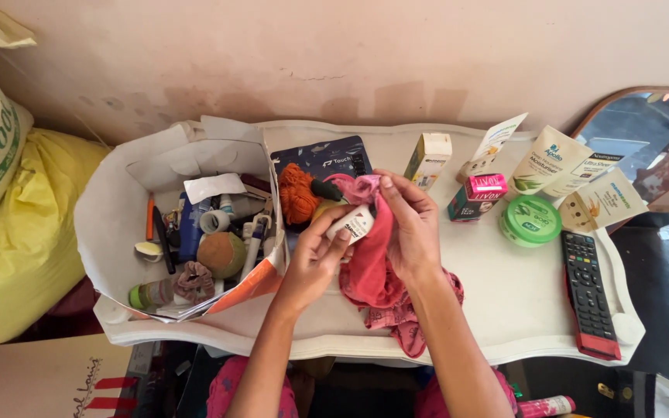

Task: The person sits on the floor and wipes various small items with a pink cloth. They handle a packaged neckband, a small box, a wristwatch, a white tube, and a blue bottle, wiping each with the cloth and placing them on a low white table.

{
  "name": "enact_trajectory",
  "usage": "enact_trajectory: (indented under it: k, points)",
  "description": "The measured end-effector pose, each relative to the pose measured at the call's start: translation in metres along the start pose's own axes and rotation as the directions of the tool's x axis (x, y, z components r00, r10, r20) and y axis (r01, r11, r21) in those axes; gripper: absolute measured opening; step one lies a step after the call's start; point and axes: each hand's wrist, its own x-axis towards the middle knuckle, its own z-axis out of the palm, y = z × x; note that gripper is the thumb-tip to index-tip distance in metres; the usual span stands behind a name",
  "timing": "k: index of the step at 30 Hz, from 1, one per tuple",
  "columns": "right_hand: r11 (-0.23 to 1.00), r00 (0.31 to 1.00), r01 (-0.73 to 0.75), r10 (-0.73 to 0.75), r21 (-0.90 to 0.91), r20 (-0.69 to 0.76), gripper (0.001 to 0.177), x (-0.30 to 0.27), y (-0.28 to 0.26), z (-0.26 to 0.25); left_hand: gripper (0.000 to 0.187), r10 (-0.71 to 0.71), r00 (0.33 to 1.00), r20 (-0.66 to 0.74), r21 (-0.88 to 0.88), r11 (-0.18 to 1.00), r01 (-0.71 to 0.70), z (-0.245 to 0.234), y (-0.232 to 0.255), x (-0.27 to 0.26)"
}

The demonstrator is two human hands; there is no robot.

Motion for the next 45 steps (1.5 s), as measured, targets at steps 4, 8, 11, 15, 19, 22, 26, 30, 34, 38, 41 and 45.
enact_trajectory:
  k: [4,8,11,15,19,22,26,30,34,38,41,45]
  points:
    - [0.973,0.989,0.065,-0.093,-0.222,-0.117,0.024,0.005,-0.004,-0.005,0.040,0.023,0.996,0.082,-0.062,0.998,-0.018,0.003,0.002,-0.004]
    - [0.989,0.976,0.119,-0.133,-0.089,-0.171,0.023,0.012,-0.013,-0.011,0.041,-0.009,0.996,0.085,-0.095,0.995,0.017,0.009,0.005,-0.005]
    - [0.983,0.972,0.177,-0.181,-0.038,-0.151,0.023,0.009,-0.018,-0.009,0.040,-0.009,0.997,0.077,-0.078,0.997,0.015,0.010,0.006,-0.004]
    - [0.907,0.955,0.293,-0.264,-0.302,0.132,0.030,-0.005,-0.014,-0.001,0.038,-0.036,0.996,0.080,-0.131,0.990,0.047,0.012,0.004,-0.003]
    - [0.994,0.918,-0.016,-0.028,0.107,0.396,0.050,-0.015,-0.001,0.009,0.035,0.011,1.000,0.002,-0.163,0.987,-0.010,0.015,-0.002,-0.002]
    - [0.667,0.753,-0.469,-0.042,0.579,0.657,0.054,-0.011,0.006,0.016,0.033,0.028,0.994,-0.108,-0.177,0.983,-0.047,0.018,-0.006,0.001]
    - [0.949,0.944,-0.311,0.315,-0.052,0.099,0.048,-0.010,0.011,0.026,0.027,0.093,0.952,-0.292,-0.096,0.987,-0.126,0.026,-0.009,0.005]
    - [0.949,0.941,-0.309,0.314,-0.053,0.126,0.044,-0.012,0.008,0.031,0.018,0.340,0.882,-0.326,0.207,0.936,-0.284,0.027,-0.006,0.003]
    - [0.920,0.915,-0.382,0.389,-0.080,0.106,0.043,-0.013,0.001,0.027,0.016,0.342,0.849,-0.402,0.262,0.932,-0.251,0.025,-0.003,0.002]
    - [0.944,0.917,-0.273,0.313,-0.184,0.246,0.047,-0.013,0.000,0.016,0.015,0.321,0.851,-0.415,0.187,0.946,-0.265,0.020,-0.003,0.001]
    - [0.921,0.919,-0.009,0.161,-0.390,0.359,0.052,-0.011,0.003,0.009,0.022,0.318,0.861,-0.397,0.223,0.943,-0.246,0.015,-0.001,0.002]
    - [0.931,0.931,0.043,0.094,-0.361,0.354,0.048,-0.009,0.011,0.005,0.035,0.252,0.900,-0.354,0.135,0.967,-0.218,0.013,0.001,-0.001]
